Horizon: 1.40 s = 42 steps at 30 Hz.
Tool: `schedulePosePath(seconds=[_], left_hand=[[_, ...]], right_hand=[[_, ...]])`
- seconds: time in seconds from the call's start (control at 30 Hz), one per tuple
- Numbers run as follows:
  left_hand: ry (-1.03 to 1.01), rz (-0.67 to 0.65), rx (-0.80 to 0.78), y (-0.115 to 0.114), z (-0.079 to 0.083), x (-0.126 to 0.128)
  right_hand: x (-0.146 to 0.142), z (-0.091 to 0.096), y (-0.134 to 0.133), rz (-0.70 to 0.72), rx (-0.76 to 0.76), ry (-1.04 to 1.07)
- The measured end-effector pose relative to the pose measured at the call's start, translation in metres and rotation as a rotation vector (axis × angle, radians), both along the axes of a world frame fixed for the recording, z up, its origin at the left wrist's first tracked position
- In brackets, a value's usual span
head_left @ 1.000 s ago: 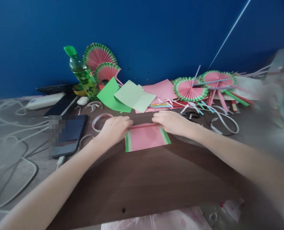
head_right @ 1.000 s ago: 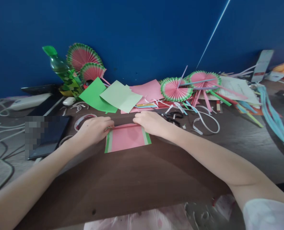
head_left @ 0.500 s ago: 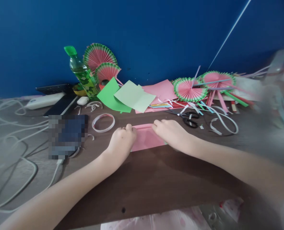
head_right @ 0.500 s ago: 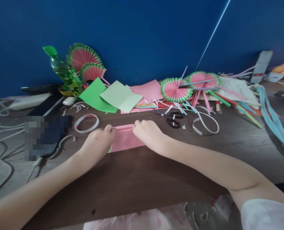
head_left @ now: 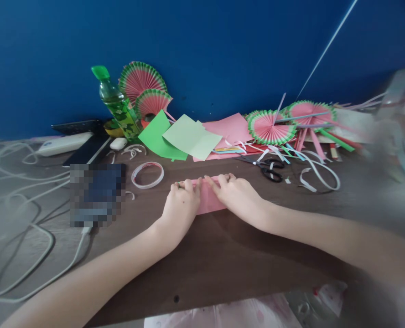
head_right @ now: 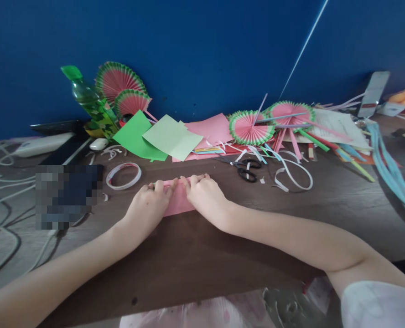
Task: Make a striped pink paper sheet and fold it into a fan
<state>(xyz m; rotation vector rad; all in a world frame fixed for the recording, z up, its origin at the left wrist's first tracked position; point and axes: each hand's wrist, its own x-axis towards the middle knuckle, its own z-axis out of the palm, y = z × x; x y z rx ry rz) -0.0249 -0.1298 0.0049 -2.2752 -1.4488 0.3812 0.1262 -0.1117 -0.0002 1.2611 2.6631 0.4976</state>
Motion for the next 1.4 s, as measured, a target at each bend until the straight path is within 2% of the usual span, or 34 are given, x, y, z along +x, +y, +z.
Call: schedulePosePath(seconds=[0.13, 0.3, 0.4, 0.57, 0.67, 0.77, 0.87, 1.0, 1.2, 1.33, 1.4], left_hand=[[0.005, 0.01, -0.007, -0.001, -0.002, 0.0], [-0.116, 0.004, -0.02, -0.001, 0.0, -0.005], [-0.187, -0.03, 0.027, 0.004, -0.001, -0.01], [-0.318, -0.25, 0.138, 0.02, -0.013, -0.018], [-0.324, -0.253, 0.141, 0.028, -0.018, -0.022], [-0.334, -0.235, 0.155, 0.03, -0.017, -0.023], [-0.385, -0.202, 0.137, 0.03, -0.013, -0.024], [-0.516, -0.186, 0.098, 0.032, -0.008, -0.027], [-0.8, -0.225, -0.096, 0.04, -0.005, -0.033], [-0.784, -0.214, -0.187, 0.046, -0.003, -0.038], [-0.764, -0.233, -0.113, 0.047, -0.001, -0.039]], right_hand=[[-0.002, 0.001, 0.0, 0.0, 0.01, 0.003], [0.001, 0.011, 0.006, -0.017, -0.096, 0.002], [0.006, 0.016, 0.013, 0.003, -0.11, 0.04], [0.013, 0.014, 0.029, 0.04, -0.066, 0.175], [0.018, 0.01, 0.041, 0.025, -0.104, 0.301], [0.024, 0.011, 0.052, -0.01, -0.225, 0.502], [0.029, 0.013, 0.06, 0.036, -0.368, 0.672], [0.031, 0.013, 0.065, 0.136, -0.531, 0.765], [0.03, 0.014, 0.064, 0.096, -0.558, 0.824], [0.031, 0.014, 0.065, 0.03, -0.576, 0.837], [0.031, 0.013, 0.066, 0.076, -0.5, 0.853]])
